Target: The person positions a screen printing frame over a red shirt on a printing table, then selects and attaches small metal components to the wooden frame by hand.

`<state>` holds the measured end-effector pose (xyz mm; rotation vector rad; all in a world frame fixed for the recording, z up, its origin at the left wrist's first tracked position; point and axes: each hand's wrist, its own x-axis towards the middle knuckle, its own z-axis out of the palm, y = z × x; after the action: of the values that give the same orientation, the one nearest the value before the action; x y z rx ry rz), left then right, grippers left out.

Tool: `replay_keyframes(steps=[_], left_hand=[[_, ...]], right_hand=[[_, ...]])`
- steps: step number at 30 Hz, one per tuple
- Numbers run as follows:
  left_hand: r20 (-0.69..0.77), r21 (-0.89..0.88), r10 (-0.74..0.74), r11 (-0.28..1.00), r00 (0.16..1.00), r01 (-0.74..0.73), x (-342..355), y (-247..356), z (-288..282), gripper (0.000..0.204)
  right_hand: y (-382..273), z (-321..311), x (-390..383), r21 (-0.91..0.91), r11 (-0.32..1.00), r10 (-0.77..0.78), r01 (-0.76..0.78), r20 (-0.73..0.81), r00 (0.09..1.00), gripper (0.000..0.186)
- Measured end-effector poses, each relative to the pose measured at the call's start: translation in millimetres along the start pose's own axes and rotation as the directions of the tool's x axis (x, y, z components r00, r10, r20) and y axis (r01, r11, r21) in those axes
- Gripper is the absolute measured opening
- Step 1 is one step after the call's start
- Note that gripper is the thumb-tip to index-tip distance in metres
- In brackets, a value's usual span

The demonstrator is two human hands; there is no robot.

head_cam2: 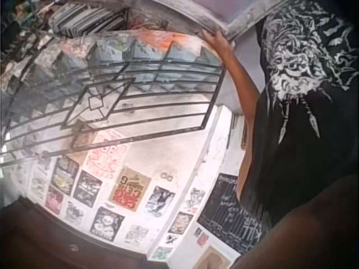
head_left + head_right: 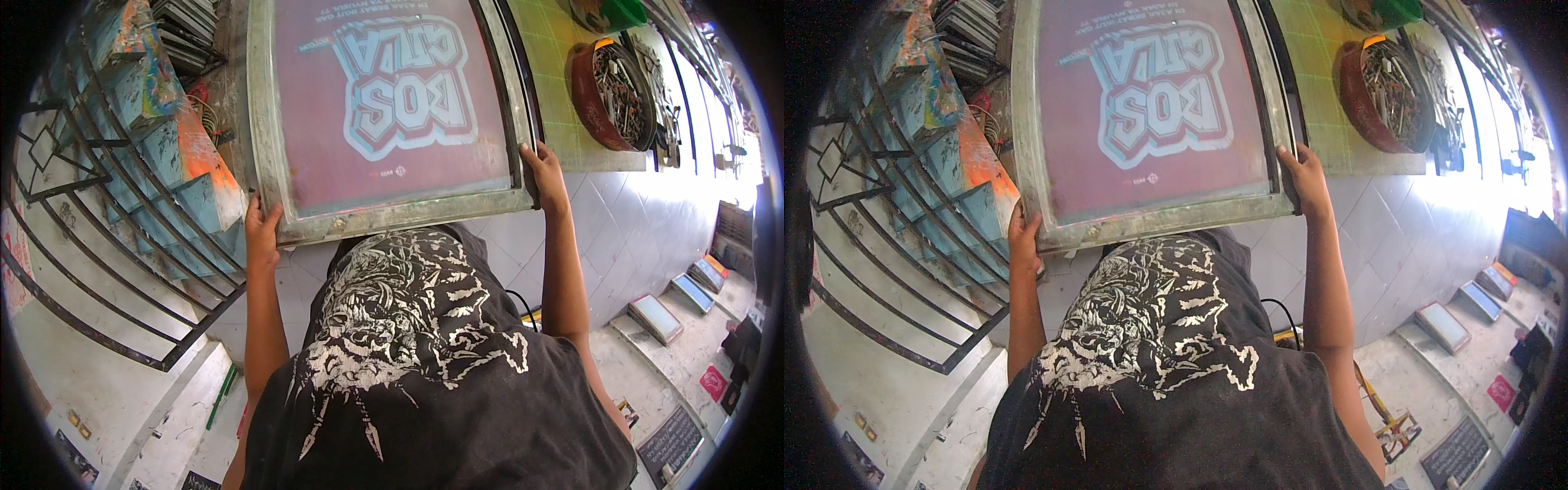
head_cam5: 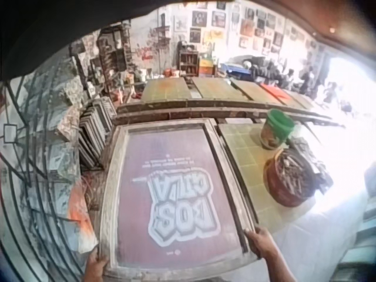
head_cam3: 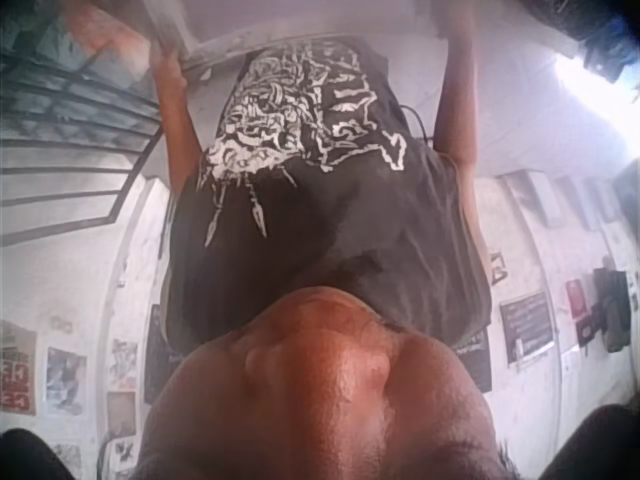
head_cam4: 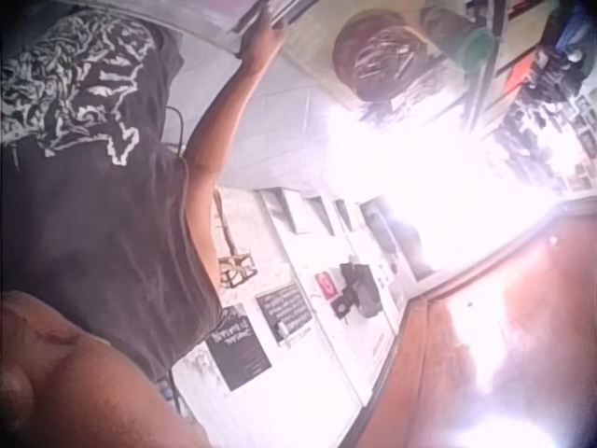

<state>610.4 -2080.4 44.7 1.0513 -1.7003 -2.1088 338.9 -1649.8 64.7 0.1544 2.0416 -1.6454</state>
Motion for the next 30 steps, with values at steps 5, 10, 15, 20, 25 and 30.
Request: replay_keyframes(steps=[5, 10, 15, 20, 25, 30], left_hand=[[0.028, -0.041, -0.040, 0.998, 0.999, 0.041, 0.3, 2.9, 0.4, 0.055], [0.028, -0.051, -0.019, 0.999, 0.999, 0.020, 3.4, -1.1, -3.3, 0.057], [0.031, -0.042, -0.033, 0.999, 0.999, 0.035, 2.0, 2.6, -0.9, 0.058], [0.020, -0.048, -0.046, 0.998, 0.999, 0.046, 1.9, 3.3, -0.7, 0.057], [0.016, -0.061, -0.043, 0.997, 0.999, 0.044, 3.1, 1.3, -1.4, 0.058], [0.001, -0.044, -0.045, 0.998, 0.999, 0.045, 2.6, 2.0, -0.2, 0.059]], right_hand=[[-2.1, 1.4, -1.7, 0.010, 1.000, 0.006, -0.006, -0.006, 1.000, 0.033], [1.2, 1.3, -1.1, 0.004, 1.000, 0.000, 0.000, -0.022, 1.000, 0.033], [1.0, 2.5, -1.1, 0.001, 1.000, 0.005, -0.005, -0.027, 1.000, 0.032], [3.6, 1.0, -0.2, 0.007, 1.000, 0.004, -0.004, -0.017, 1.000, 0.032], [-0.4, 3.5, -2.7, 0.038, 0.999, -0.007, 0.007, -0.011, 1.000, 0.034], [0.9, 1.2, -1.1, 0.001, 1.000, 0.010, -0.010, -0.013, 1.000, 0.035]])
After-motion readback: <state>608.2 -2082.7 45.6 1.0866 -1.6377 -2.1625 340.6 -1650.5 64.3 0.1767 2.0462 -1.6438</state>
